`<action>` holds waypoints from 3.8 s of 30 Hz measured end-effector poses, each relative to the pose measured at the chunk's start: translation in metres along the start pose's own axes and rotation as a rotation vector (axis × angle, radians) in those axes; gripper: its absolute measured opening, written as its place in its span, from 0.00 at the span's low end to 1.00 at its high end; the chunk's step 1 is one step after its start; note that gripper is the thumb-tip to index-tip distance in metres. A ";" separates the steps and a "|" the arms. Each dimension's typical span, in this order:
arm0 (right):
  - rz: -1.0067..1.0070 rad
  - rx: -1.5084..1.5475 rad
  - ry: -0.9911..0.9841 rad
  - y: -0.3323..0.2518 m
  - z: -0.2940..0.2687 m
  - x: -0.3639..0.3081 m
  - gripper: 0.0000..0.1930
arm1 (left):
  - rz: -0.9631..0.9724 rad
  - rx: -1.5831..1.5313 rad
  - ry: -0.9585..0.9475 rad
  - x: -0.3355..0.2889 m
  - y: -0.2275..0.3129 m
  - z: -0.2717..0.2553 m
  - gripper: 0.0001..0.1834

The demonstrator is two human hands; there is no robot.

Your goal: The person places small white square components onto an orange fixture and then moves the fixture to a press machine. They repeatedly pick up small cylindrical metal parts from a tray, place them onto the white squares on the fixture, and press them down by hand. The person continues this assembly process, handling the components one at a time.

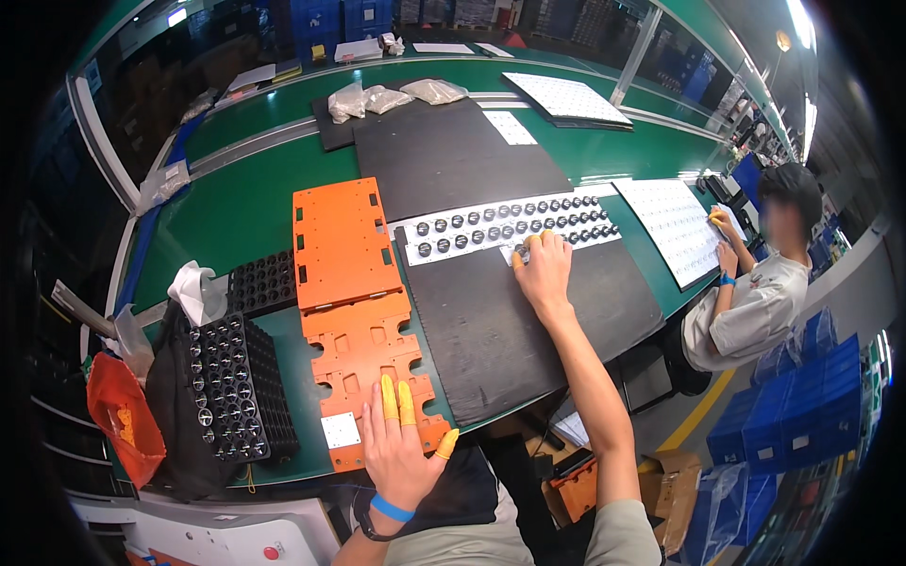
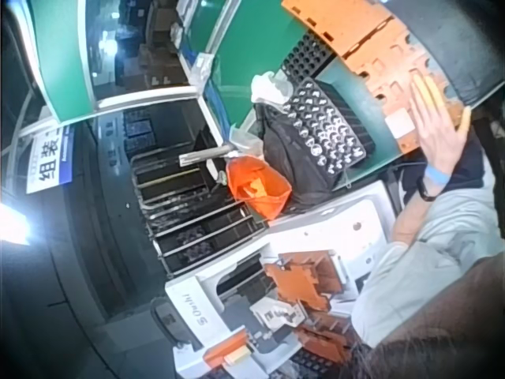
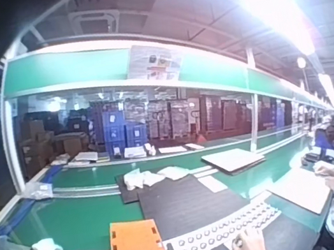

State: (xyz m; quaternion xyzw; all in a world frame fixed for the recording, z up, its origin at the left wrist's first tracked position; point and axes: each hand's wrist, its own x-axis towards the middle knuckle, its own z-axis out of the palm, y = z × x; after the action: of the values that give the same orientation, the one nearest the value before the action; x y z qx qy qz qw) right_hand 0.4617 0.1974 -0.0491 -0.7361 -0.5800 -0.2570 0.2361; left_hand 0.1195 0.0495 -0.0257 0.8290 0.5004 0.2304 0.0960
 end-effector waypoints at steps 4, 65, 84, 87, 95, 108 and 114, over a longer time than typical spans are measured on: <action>0.002 -0.012 -0.032 -0.001 -0.002 0.005 0.14 | -0.001 -0.002 0.002 0.000 0.000 0.000 0.48; -0.361 0.373 -0.040 -0.036 0.019 0.078 0.14 | -0.018 -0.023 -0.018 0.001 0.001 0.001 0.48; -0.835 -0.023 -0.674 -0.313 -0.145 -0.095 0.09 | 0.090 0.019 0.061 -0.007 -0.011 0.017 0.45; -0.859 -0.084 -0.660 -0.314 -0.157 -0.090 0.09 | 0.081 0.043 0.049 -0.004 -0.007 0.011 0.47; -0.735 0.239 -0.694 -0.283 -0.154 -0.063 0.12 | -0.103 -0.259 -0.107 -0.014 -0.005 0.009 0.43; 0.336 0.444 -0.392 -0.057 -0.060 -0.025 0.12 | 0.017 -0.028 0.074 -0.002 0.003 0.003 0.47; 0.453 0.352 -0.276 -0.055 -0.061 -0.039 0.15 | 0.009 -0.013 0.078 -0.003 0.000 0.006 0.47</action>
State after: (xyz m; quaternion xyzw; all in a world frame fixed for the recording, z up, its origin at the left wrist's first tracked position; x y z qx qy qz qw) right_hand 0.3937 0.1413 -0.0251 -0.8224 -0.4633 0.0085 0.3300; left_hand 0.1212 0.0470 -0.0314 0.8210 0.4985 0.2664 0.0809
